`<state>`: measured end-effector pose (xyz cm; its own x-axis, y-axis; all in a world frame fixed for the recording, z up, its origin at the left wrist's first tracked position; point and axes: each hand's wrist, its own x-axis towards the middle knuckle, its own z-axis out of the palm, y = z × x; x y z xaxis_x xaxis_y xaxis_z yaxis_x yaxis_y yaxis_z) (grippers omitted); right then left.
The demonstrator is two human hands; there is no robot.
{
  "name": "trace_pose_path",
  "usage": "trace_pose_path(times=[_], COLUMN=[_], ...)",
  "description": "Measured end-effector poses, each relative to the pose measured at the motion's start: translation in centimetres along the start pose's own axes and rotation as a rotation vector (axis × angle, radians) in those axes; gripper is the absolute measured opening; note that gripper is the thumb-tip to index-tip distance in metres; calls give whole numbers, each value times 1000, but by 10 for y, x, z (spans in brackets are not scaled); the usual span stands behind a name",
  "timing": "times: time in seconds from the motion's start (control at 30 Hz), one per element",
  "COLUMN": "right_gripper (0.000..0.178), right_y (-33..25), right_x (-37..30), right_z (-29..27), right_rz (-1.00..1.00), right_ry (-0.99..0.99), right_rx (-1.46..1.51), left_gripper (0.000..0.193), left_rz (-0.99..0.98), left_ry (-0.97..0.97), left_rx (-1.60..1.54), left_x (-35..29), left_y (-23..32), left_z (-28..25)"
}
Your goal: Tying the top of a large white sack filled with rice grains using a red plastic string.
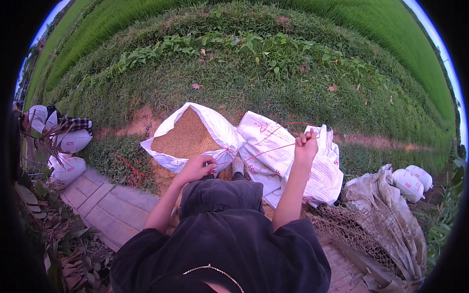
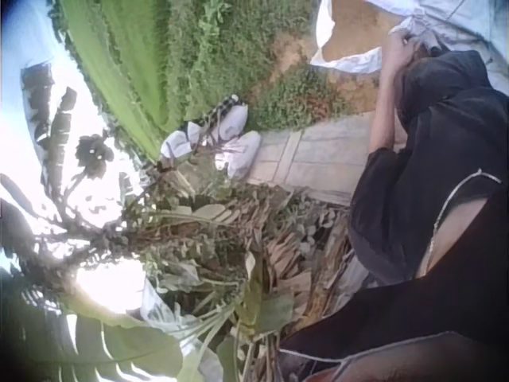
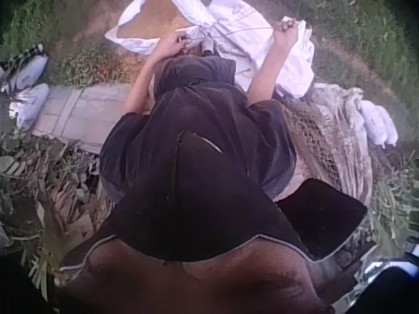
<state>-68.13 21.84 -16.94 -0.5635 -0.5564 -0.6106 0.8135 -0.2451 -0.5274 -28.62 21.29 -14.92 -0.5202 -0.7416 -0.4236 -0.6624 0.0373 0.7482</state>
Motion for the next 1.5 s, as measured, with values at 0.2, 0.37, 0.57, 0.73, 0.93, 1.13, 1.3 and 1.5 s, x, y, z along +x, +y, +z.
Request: trace_pose_path(times=[0.2, 0.37, 0.57, 0.73, 0.93, 1.13, 1.3, 1.5], right_gripper=[26, 30, 30, 20, 18, 47, 47, 34], right_y=[-139, -213, -215, -184, -68, 114, 189, 175], right_x=[-22, -104, -264, -377, -389, -308, -264, -250], right_z=[-80, -158, -239, -322, -289, -126, -29, 22], right_rz=[-629, -1045, -1250, -1391, -1111, -55, 162, 106], right_ry=[339, 856, 1092, 1183, 966, -194, -536, -457], right_rx=[108, 96, 231, 197, -31, -748, -471, -623], left_gripper=[27, 28, 26, 27, 24, 21, 19, 16], left_rz=[2, 109, 231, 301, 388, 465, 639, 800], left_ry=[-65, -191, -326, -287, -238, -311, -255, -129], left_rx=[-101, -102, -16, 165, 146, -110, -46, 62], left_x=[-6, 14, 39, 68, 72, 43, -5, -31], left_y=[-97, -129, -131, -141, -116, -59, -16, -10], left_z=[-24, -29, -49, -61, -64, -56, -61, -96])
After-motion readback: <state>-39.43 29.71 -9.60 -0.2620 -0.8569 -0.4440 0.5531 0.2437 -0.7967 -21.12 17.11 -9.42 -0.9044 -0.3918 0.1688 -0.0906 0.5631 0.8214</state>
